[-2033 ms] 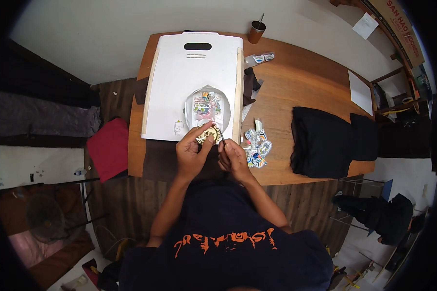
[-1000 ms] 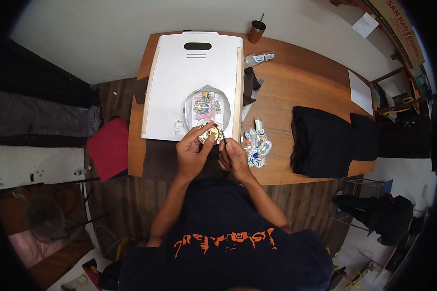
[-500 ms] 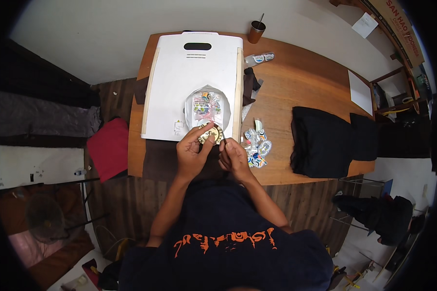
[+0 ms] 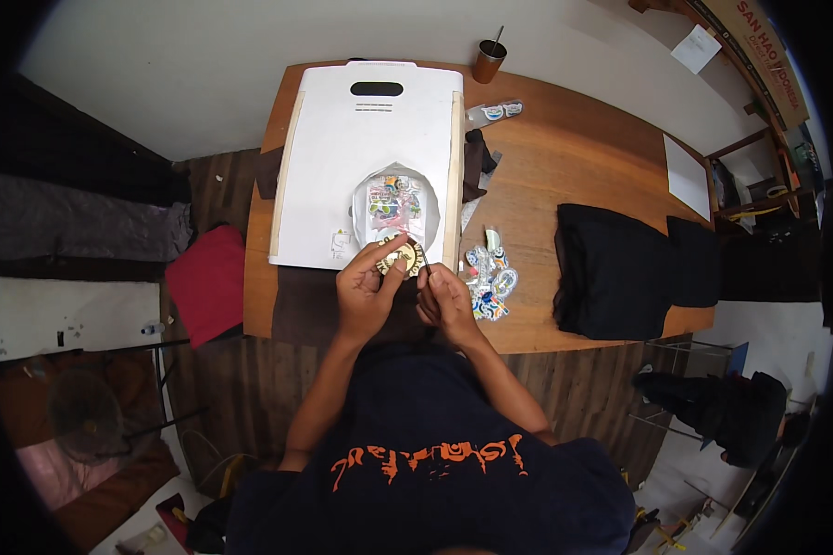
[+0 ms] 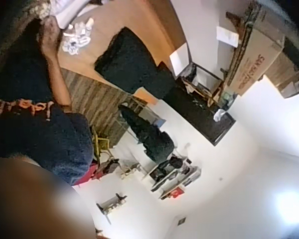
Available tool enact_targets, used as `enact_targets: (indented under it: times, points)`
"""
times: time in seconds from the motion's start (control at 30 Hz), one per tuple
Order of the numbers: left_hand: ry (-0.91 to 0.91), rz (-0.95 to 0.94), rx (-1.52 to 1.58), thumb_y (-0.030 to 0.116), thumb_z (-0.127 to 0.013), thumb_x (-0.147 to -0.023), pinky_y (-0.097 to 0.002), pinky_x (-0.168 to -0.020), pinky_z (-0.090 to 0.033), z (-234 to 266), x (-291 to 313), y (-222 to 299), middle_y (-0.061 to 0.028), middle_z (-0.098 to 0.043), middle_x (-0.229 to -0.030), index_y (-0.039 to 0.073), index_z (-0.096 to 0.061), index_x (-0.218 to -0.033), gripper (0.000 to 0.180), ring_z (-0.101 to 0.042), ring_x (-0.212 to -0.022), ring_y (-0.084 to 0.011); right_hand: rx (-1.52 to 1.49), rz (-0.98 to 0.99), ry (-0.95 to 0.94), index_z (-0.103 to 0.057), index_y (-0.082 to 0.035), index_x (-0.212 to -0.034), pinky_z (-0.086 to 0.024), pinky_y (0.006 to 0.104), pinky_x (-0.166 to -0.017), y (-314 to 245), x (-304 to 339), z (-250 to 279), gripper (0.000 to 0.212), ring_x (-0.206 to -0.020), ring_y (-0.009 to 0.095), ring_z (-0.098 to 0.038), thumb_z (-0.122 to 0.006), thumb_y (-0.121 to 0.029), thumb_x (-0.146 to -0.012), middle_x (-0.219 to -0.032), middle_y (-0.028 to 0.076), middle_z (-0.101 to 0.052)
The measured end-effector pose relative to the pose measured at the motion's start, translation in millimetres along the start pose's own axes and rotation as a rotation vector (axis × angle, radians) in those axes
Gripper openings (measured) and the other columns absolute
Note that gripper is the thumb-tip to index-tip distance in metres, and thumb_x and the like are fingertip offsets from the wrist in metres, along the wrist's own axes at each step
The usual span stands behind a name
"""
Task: Cutting out printed stickers from a sheet using a pair of scissors.
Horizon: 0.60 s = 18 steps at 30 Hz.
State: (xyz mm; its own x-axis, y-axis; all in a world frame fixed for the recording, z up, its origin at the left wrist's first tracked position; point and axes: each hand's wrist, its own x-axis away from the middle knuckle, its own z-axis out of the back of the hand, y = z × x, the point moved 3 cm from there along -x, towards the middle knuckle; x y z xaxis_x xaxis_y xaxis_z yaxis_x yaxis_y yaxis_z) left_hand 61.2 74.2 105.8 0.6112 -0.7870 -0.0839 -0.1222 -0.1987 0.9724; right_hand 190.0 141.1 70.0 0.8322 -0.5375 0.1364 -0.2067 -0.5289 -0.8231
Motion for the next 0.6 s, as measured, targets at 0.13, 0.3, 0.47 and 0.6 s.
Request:
enact_targets:
  times: [0.13,0.3,0.47,0.6]
  points:
    - [0.003,0.012,0.002,-0.007,-0.060,-0.093,-0.0171,-0.077,-0.044,1.2,0.8,-0.2,-0.0053,-0.063,-0.103,-0.006,-0.064,-0.123,0.030,-0.057,-0.092,-0.0064,-0.027,-0.001,-0.010,-0.050,-0.004,-0.099,-0.022,0.0223,-0.043,2.5,0.6,1.8,0.034,-0.044,0.004,-0.025,-0.043,-0.036,-0.107,-0.056,-0.006,-0.030]
    - [-0.010,0.024,-0.039,-0.008,-0.059,-0.094,-0.0182,-0.079,-0.045,2.6,1.0,-0.9,-0.0046,-0.061,-0.100,-0.007,-0.063,-0.124,0.031,-0.058,-0.092,-0.0069,-0.026,-0.008,-0.015,-0.050,-0.005,-0.099,-0.021,0.0224,-0.043,3.3,0.5,2.1,0.033,-0.044,0.004,-0.024,-0.043,-0.036,-0.107,-0.056,-0.006,-0.030]
    - [-0.018,-0.004,-0.009,-0.008,-0.059,-0.094,-0.0189,-0.080,-0.045,-0.1,0.1,3.7,-0.0055,-0.061,-0.102,-0.008,-0.062,-0.125,0.031,-0.058,-0.094,-0.0078,-0.026,-0.015,-0.006,-0.050,-0.005,-0.099,-0.021,0.0224,-0.043,4.8,1.3,1.4,0.033,-0.044,0.004,-0.024,-0.043,-0.036,-0.107,-0.056,-0.006,-0.029]
    - [-0.023,-0.010,0.027,-0.009,-0.059,-0.094,-0.0192,-0.080,-0.045,-1.3,-0.3,3.9,-0.0058,-0.060,-0.102,-0.009,-0.062,-0.125,0.031,-0.058,-0.095,-0.0084,-0.052,-0.009,-0.014,-0.050,-0.005,-0.099,-0.021,0.0225,-0.043,6.6,1.3,3.8,0.032,-0.044,0.004,-0.024,-0.043,-0.035,-0.107,-0.056,-0.006,-0.029]
